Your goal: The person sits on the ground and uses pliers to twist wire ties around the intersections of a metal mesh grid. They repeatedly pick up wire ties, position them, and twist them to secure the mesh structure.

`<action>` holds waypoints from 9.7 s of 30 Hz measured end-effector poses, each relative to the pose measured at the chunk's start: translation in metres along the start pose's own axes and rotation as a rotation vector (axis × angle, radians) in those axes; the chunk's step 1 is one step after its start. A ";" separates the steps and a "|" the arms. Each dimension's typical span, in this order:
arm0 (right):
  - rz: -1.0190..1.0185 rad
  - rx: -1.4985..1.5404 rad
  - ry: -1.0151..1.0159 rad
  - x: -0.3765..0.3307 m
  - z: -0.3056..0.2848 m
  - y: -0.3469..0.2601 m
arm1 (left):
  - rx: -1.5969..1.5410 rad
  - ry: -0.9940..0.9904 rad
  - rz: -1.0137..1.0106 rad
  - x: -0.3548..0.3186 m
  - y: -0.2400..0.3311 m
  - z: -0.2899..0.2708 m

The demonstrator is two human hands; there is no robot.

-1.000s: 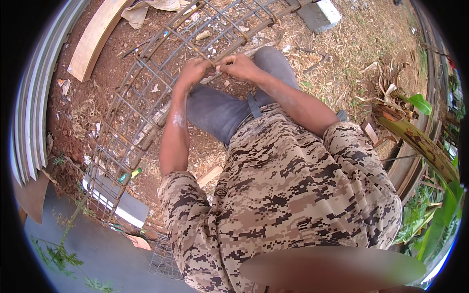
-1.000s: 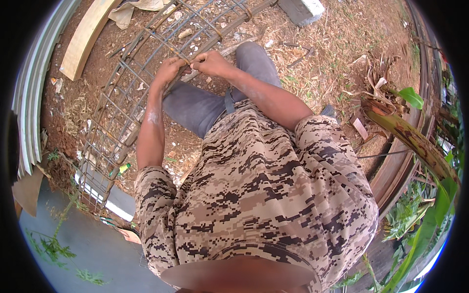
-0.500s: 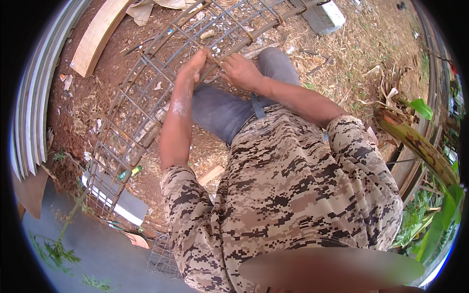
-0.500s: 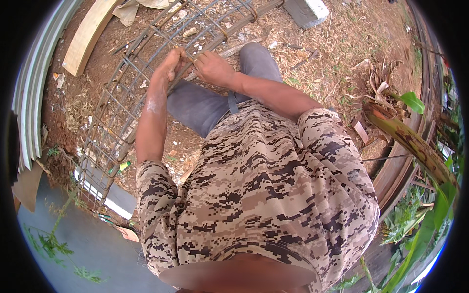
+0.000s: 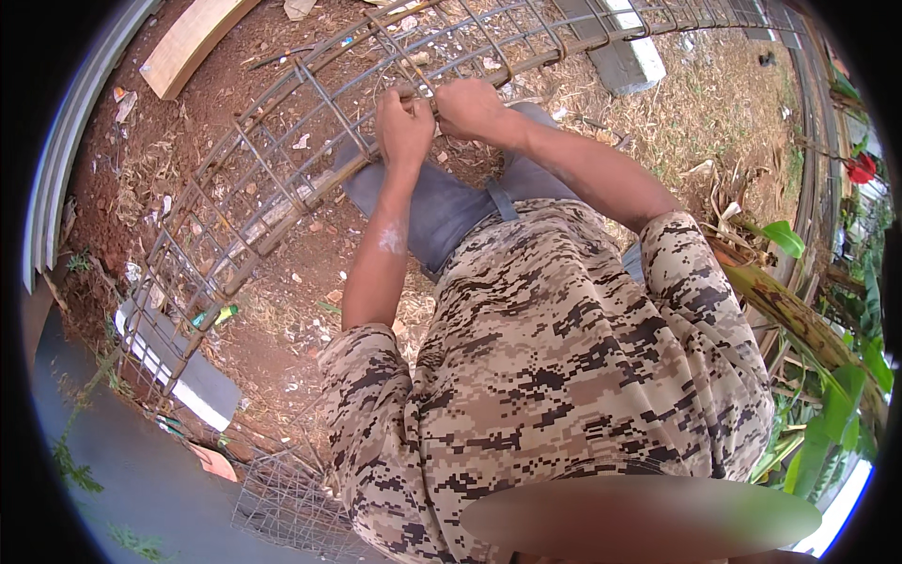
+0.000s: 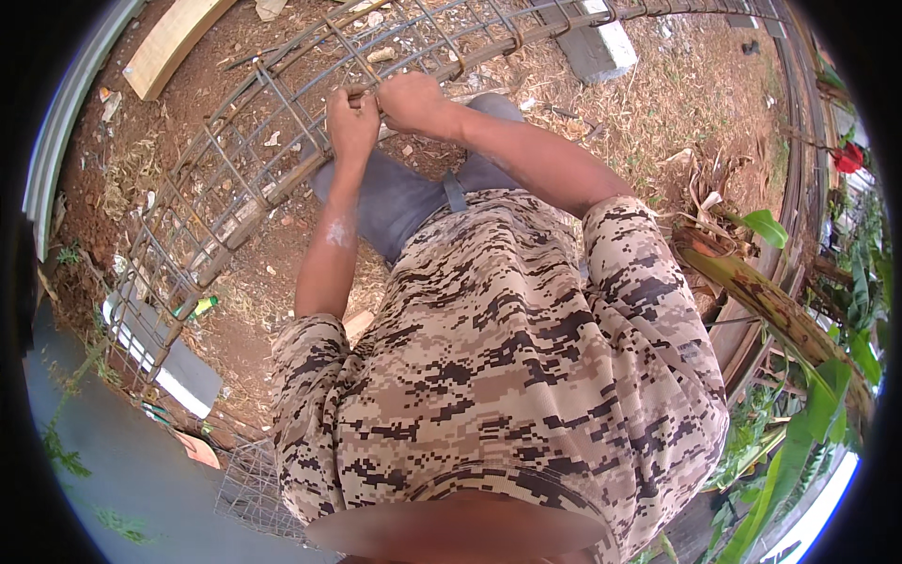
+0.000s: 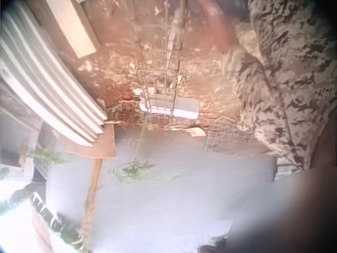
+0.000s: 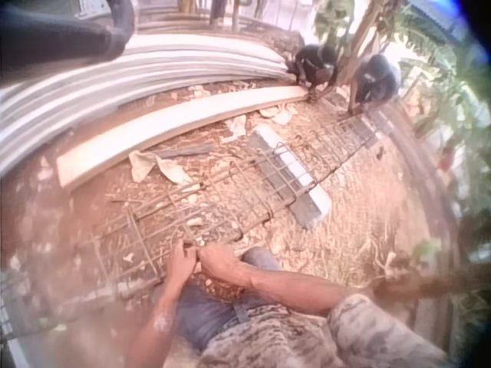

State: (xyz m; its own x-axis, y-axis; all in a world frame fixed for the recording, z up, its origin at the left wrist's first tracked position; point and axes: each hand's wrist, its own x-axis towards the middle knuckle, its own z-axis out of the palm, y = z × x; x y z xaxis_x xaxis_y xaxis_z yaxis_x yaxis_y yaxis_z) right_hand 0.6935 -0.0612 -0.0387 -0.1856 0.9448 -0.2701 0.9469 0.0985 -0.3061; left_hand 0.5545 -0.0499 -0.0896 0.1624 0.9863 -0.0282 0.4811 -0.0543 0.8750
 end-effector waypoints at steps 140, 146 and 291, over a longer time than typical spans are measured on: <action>1.654 0.696 0.446 -0.161 0.182 0.358 | 0.394 -0.446 -0.080 0.066 0.077 -0.131; 1.349 0.925 1.011 -0.213 0.189 0.356 | 0.095 -0.143 -0.262 0.037 0.014 -0.126; 0.024 0.647 0.141 -0.192 -0.081 0.046 | 0.393 -1.183 0.369 0.010 0.150 0.020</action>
State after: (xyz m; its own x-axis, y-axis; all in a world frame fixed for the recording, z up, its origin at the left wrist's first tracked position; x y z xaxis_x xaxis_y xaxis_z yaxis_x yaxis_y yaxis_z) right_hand 0.7943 -0.2127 0.0724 -0.0887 0.9805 -0.1753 0.5936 -0.0894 -0.7998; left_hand 0.6453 -0.0517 0.0317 0.8986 0.1797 -0.4003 0.4311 -0.5321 0.7288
